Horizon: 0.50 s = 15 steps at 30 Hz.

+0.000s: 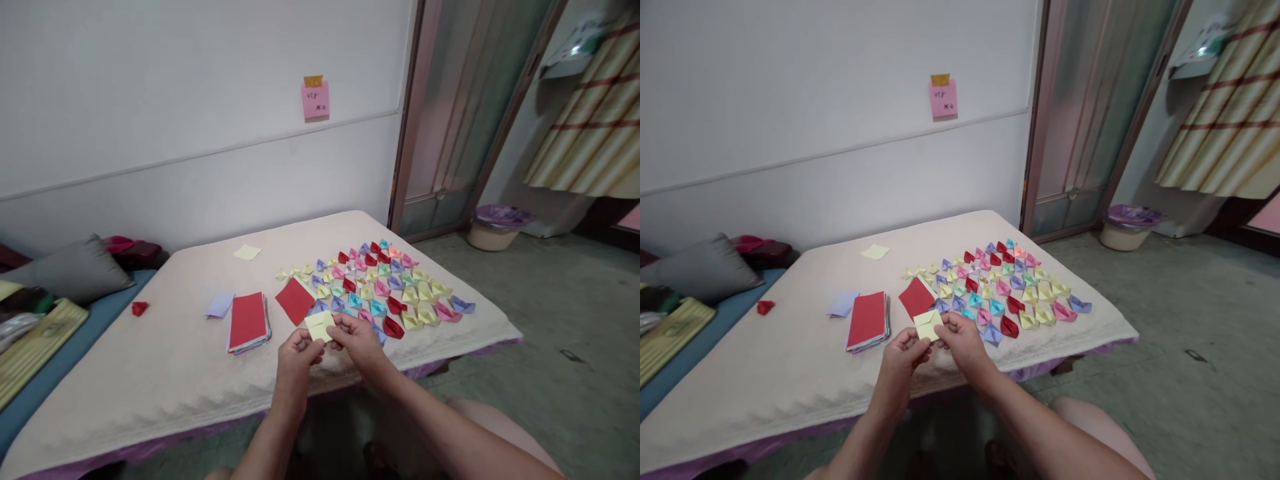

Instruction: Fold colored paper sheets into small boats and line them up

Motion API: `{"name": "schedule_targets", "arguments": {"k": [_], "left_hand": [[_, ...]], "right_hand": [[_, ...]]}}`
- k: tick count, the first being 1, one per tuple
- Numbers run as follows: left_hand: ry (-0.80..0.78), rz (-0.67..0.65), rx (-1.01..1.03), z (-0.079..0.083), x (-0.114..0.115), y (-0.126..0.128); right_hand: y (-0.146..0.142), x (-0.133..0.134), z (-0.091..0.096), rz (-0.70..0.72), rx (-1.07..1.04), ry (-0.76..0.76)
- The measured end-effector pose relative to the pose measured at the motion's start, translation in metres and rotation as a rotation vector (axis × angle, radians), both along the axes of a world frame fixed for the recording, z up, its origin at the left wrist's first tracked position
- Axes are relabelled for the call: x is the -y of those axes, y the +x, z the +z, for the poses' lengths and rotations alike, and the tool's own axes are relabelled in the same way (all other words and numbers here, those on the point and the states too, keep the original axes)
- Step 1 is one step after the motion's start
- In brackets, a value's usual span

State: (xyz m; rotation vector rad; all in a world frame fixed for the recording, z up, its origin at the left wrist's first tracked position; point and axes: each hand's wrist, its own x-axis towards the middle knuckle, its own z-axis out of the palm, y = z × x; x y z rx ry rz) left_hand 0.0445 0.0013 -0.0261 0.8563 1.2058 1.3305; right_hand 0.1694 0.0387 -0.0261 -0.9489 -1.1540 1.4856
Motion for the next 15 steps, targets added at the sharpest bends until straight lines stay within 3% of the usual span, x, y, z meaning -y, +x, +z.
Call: {"name": "schedule_targets", "arguments": {"k": [8, 15], "left_hand": [[-0.018, 0.071, 0.093, 0.009, -0.002, -0.015], [0.036, 0.05, -0.071, 0.002, -0.004, -0.017]], "right_hand": [[0.002, 0.001, 0.005, 0.099, 0.057, -0.001], [0.003, 0.002, 0.005, 0.146, 0.081, 0.052]]}}
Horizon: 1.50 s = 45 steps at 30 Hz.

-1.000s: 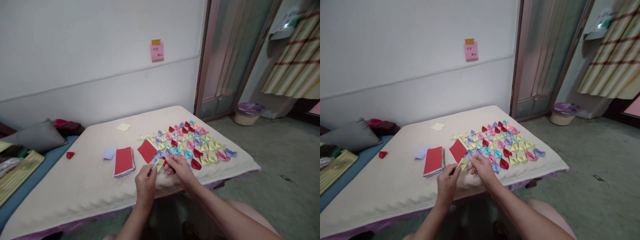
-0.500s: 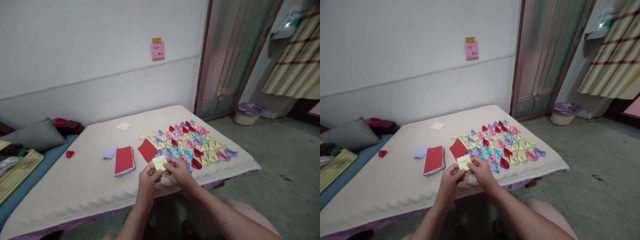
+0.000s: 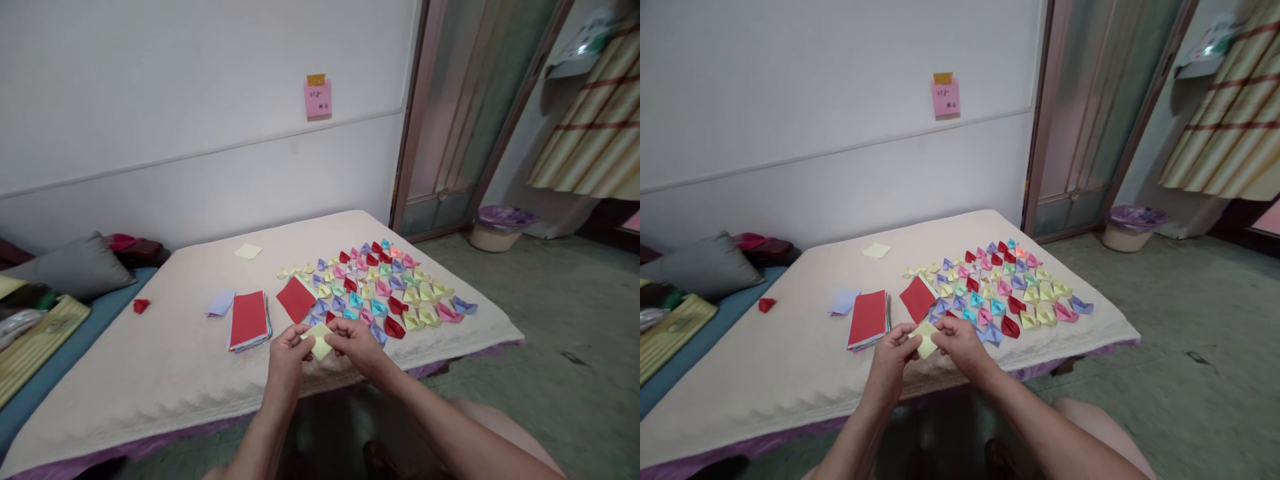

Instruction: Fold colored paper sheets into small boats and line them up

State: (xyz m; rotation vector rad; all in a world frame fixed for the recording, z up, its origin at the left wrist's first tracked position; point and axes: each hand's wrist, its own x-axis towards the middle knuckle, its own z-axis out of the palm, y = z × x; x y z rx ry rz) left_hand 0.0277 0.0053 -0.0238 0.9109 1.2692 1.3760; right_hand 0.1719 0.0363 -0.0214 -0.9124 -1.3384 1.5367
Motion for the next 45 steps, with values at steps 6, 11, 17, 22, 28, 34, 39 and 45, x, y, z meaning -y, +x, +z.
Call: {"name": "schedule_targets", "arguments": {"k": [6, 11, 17, 22, 28, 34, 39, 45], "left_hand": [[0.066, 0.034, -0.011, -0.002, 0.001, 0.0], [0.071, 0.018, 0.03, 0.001, 0.004, -0.005], [0.095, -0.043, -0.084, 0.01, 0.006, -0.004], [0.192, 0.041, -0.183, 0.011, 0.003, 0.0], [0.285, 0.077, -0.3, 0.008, 0.01, 0.002], [0.332, 0.072, -0.347, 0.004, 0.01, 0.004], [0.362, -0.068, -0.499, 0.01, 0.006, -0.001], [0.345, -0.125, -0.512, 0.012, 0.006, -0.004]], "right_hand": [[0.004, 0.002, 0.002, 0.022, 0.007, 0.091], [0.008, -0.001, 0.005, 0.087, -0.003, 0.252], [0.01, -0.004, 0.003, 0.037, 0.077, 0.391], [0.013, -0.002, 0.008, 0.023, 0.086, 0.375], [0.017, -0.003, 0.016, -0.025, 0.178, 0.314], [0.015, 0.001, 0.014, -0.073, 0.207, 0.492], [0.015, 0.004, 0.014, -0.094, 0.214, 0.582], [0.017, 0.003, 0.016, -0.071, 0.203, 0.67]]}}
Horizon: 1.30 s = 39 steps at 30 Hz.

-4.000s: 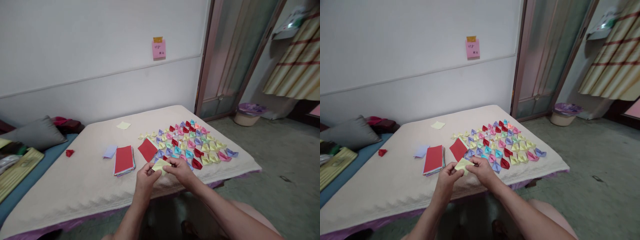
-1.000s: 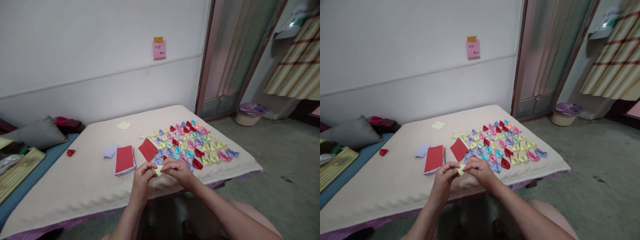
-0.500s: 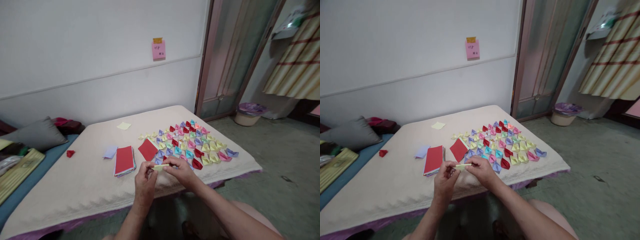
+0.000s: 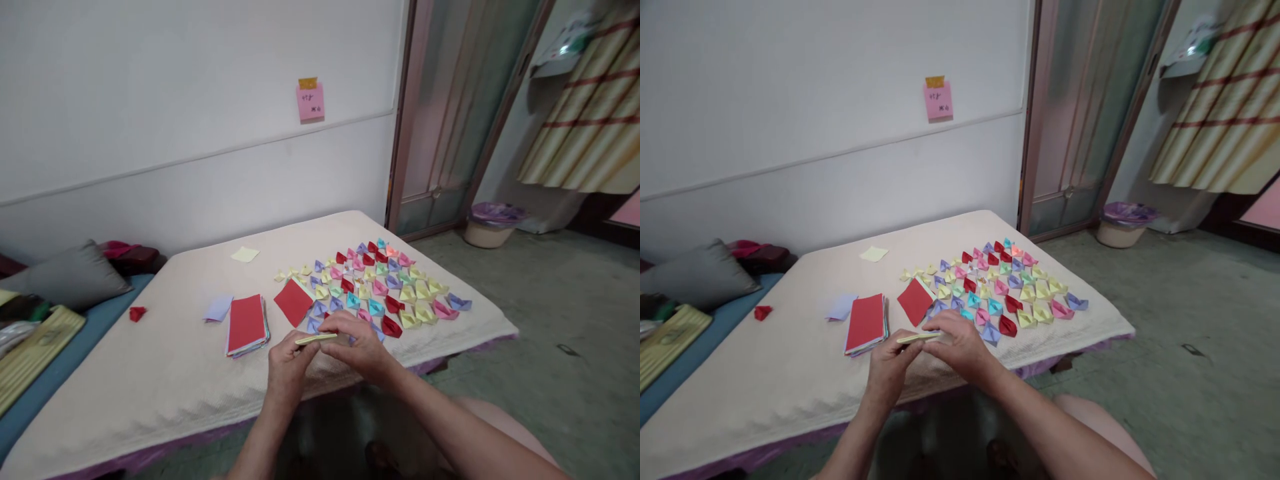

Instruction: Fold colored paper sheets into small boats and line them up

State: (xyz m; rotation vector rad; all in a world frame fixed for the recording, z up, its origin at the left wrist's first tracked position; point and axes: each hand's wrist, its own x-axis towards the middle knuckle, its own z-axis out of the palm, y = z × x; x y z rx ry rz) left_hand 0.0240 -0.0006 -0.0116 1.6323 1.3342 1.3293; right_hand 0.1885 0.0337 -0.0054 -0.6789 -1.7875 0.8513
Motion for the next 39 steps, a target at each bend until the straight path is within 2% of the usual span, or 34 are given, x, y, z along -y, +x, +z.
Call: {"name": "schedule_targets", "arguments": {"k": [8, 12, 19, 29, 32, 36, 39], "left_hand": [[-0.059, -0.016, -0.062, -0.002, 0.001, 0.006], [-0.111, -0.021, -0.058, -0.006, -0.001, 0.006], [0.011, -0.044, -0.17, -0.01, 0.0, 0.011], [-0.06, -0.036, -0.189, -0.011, 0.002, 0.016], [-0.095, -0.019, -0.157, -0.011, 0.001, 0.017], [-0.18, 0.068, -0.041, -0.01, -0.004, 0.007], [-0.234, 0.112, 0.064, -0.012, -0.007, -0.004]], "right_hand": [[-0.004, 0.006, -0.001, -0.083, 0.099, 0.17], [-0.003, 0.005, -0.002, -0.082, 0.05, 0.141], [-0.007, 0.01, -0.001, -0.062, 0.086, 0.157], [-0.008, 0.011, -0.002, -0.093, 0.1, 0.137], [-0.007, 0.01, -0.001, -0.092, 0.084, 0.073], [-0.002, 0.001, -0.002, -0.091, 0.049, -0.125], [0.001, -0.005, -0.004, -0.051, 0.132, -0.168]]}}
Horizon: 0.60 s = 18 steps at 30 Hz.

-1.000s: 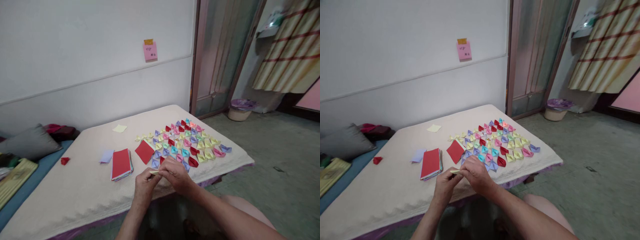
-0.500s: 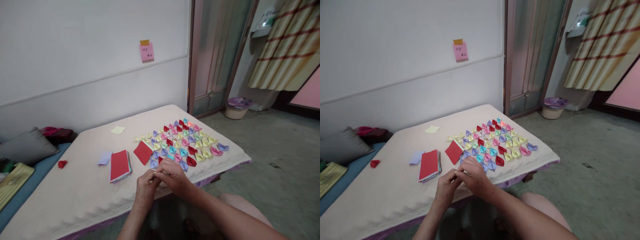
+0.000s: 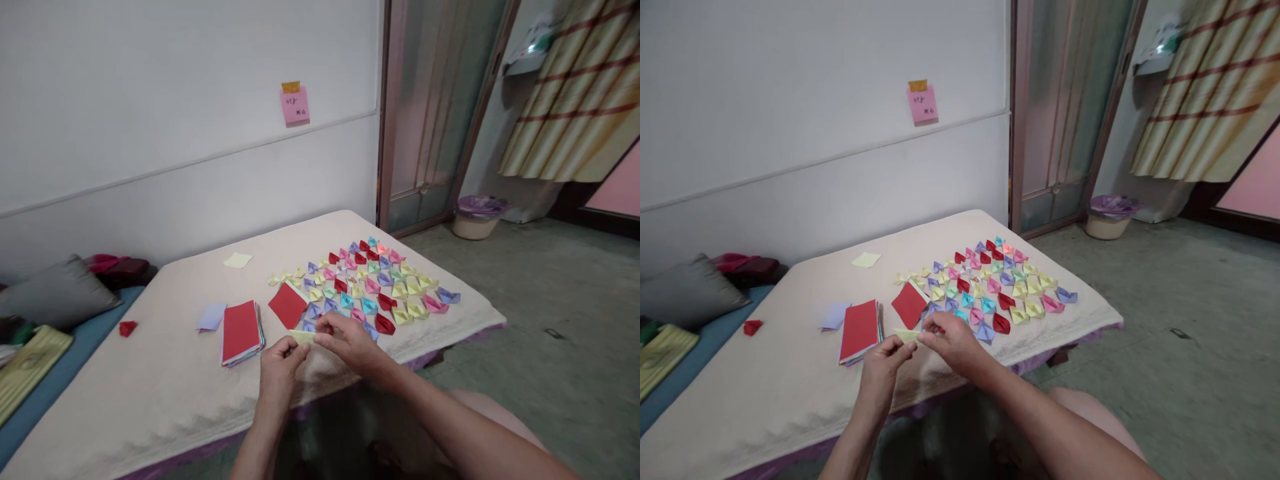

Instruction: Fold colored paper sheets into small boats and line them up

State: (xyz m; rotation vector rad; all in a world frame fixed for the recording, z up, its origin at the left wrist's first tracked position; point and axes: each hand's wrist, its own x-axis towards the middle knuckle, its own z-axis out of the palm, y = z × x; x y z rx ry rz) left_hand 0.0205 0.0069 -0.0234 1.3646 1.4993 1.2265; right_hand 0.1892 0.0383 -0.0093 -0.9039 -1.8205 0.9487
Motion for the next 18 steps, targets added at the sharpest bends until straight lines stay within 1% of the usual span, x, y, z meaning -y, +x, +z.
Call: {"name": "schedule_targets", "arguments": {"k": [3, 6, 10, 12, 13, 15, 18], "left_hand": [[-0.012, 0.009, 0.061, -0.003, 0.0, -0.005], [-0.012, -0.006, 0.103, -0.004, 0.0, -0.005], [-0.03, -0.005, 0.141, -0.002, 0.001, -0.003], [-0.034, 0.01, 0.125, 0.0, 0.001, -0.003], [-0.028, 0.015, 0.108, 0.002, 0.002, -0.003], [0.002, 0.021, 0.055, 0.004, 0.003, -0.003], [0.077, 0.016, -0.041, 0.008, 0.005, 0.0]], "right_hand": [[-0.001, 0.0, -0.002, 0.008, 0.107, 0.053], [-0.002, 0.001, -0.003, -0.044, 0.125, 0.126], [-0.003, 0.001, -0.007, -0.062, 0.071, 0.072], [-0.003, 0.001, -0.008, -0.068, 0.042, 0.069], [-0.003, 0.001, -0.007, -0.08, 0.027, 0.091], [-0.003, 0.003, -0.005, -0.101, -0.007, 0.173], [-0.003, 0.006, -0.001, -0.074, -0.039, 0.276]]}}
